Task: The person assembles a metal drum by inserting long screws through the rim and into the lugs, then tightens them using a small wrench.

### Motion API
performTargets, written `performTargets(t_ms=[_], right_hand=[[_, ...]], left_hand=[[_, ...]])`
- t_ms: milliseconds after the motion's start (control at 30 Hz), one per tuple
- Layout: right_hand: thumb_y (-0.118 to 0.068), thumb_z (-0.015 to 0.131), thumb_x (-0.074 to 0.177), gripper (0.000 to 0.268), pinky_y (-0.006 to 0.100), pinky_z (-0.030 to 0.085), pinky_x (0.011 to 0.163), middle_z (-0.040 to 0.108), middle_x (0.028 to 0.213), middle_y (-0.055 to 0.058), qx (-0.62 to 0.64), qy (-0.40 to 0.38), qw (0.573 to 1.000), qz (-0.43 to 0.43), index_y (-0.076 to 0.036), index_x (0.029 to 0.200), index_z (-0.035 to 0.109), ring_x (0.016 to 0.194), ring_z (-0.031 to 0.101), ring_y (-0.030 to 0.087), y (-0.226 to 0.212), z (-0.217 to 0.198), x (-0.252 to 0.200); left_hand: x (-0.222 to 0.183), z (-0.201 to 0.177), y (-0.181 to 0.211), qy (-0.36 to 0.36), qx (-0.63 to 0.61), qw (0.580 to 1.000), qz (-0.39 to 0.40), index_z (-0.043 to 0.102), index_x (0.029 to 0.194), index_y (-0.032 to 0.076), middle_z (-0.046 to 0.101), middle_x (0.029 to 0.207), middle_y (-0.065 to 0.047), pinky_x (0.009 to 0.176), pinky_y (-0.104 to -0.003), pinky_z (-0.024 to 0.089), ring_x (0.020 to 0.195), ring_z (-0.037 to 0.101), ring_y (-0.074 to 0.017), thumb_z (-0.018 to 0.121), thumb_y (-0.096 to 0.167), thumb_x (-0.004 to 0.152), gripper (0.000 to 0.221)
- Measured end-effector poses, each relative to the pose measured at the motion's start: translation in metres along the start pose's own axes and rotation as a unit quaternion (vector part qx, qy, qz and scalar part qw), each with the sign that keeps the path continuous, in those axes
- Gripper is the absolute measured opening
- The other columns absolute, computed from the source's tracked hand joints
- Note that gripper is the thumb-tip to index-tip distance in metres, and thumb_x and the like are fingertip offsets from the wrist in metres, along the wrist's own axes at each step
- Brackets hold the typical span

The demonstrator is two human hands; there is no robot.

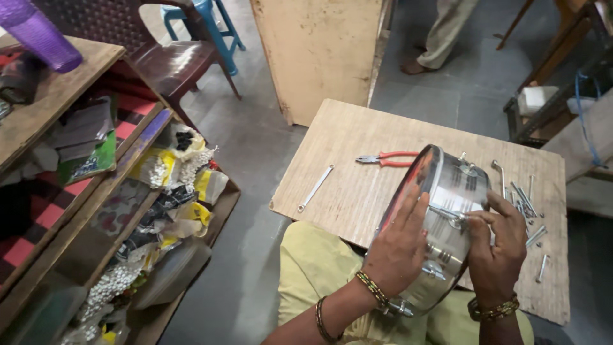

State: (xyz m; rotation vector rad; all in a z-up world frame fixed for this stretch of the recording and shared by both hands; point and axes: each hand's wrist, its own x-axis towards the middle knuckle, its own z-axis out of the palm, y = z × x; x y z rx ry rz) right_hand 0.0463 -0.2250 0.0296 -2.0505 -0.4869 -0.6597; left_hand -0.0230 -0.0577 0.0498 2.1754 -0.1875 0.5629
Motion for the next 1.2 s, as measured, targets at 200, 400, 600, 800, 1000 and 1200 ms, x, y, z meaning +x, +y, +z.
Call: performTargets(t_ms=[200,400,600,800,1000,1200], right_hand=[[-0.006,0.069,0.097,0.013,0.043,0.045,0.115,0.061,0.14,0.017,-0.01,-0.01,1.0,-0.008,-0.002,0.109,0.067,0.135,0.057,0.032,-0.007,0.0,-0.003],[-0.008,0.068,0.097,0.013,0.042,0.045,0.113,0.06,0.142,0.018,0.015,-0.009,1.0,-0.004,-0.002,0.109,0.067,0.133,0.057,0.032,-0.009,-0.001,0.004],[-0.007,0.069,0.098,0.011,0.041,0.048,0.11,0.062,0.14,0.016,0.025,-0.005,0.999,0.028,-0.003,0.107,0.069,0.127,0.06,0.029,-0.009,0.002,-0.002],[-0.009,0.07,0.094,0.021,0.041,0.045,0.113,0.059,0.141,0.017,0.056,0.023,0.998,-0.008,0.001,0.111,0.062,0.132,0.056,0.031,-0.011,0.004,-0.004],[-0.005,0.069,0.099,0.009,0.041,0.048,0.112,0.062,0.141,0.015,0.015,0.011,1.0,0.018,-0.003,0.108,0.068,0.133,0.059,0.03,-0.003,0.009,-0.004],[-0.009,0.069,0.095,0.014,0.042,0.046,0.113,0.061,0.142,0.016,0.026,0.002,1.0,0.007,-0.003,0.108,0.067,0.136,0.056,0.031,-0.013,0.007,-0.008]], left_hand=[[0.0,0.0,-0.001,-0.005,-0.009,1.0,-0.001,0.03,0.16,-0.001,0.029,0.169,-0.025,0.103,-0.046,0.051,0.141,0.05,-0.0427,0.052,0.008,0.098,0.066],[0.0,0.0,-0.003,0.006,-0.012,1.0,0.003,0.031,0.16,-0.001,0.028,0.169,-0.024,0.106,-0.045,0.05,0.143,0.049,-0.0422,0.051,0.008,0.099,0.065],[-0.003,0.001,-0.005,0.005,-0.009,1.0,0.006,0.031,0.16,0.0,0.029,0.17,-0.023,0.107,-0.045,0.049,0.143,0.049,-0.0404,0.05,0.008,0.1,0.064],[-0.003,0.001,-0.006,0.013,-0.011,1.0,0.005,0.032,0.16,0.001,0.031,0.169,-0.022,0.105,-0.043,0.051,0.144,0.049,-0.0396,0.05,0.008,0.099,0.064],[-0.005,0.0,-0.009,0.014,-0.027,1.0,0.006,0.033,0.16,0.001,0.032,0.168,-0.022,0.108,-0.044,0.049,0.145,0.048,-0.0407,0.051,0.007,0.1,0.063],[-0.006,0.001,-0.01,0.029,-0.018,0.999,0.025,0.032,0.161,0.0,0.032,0.168,-0.023,0.113,-0.045,0.046,0.148,0.046,-0.0415,0.051,0.007,0.101,0.063]])
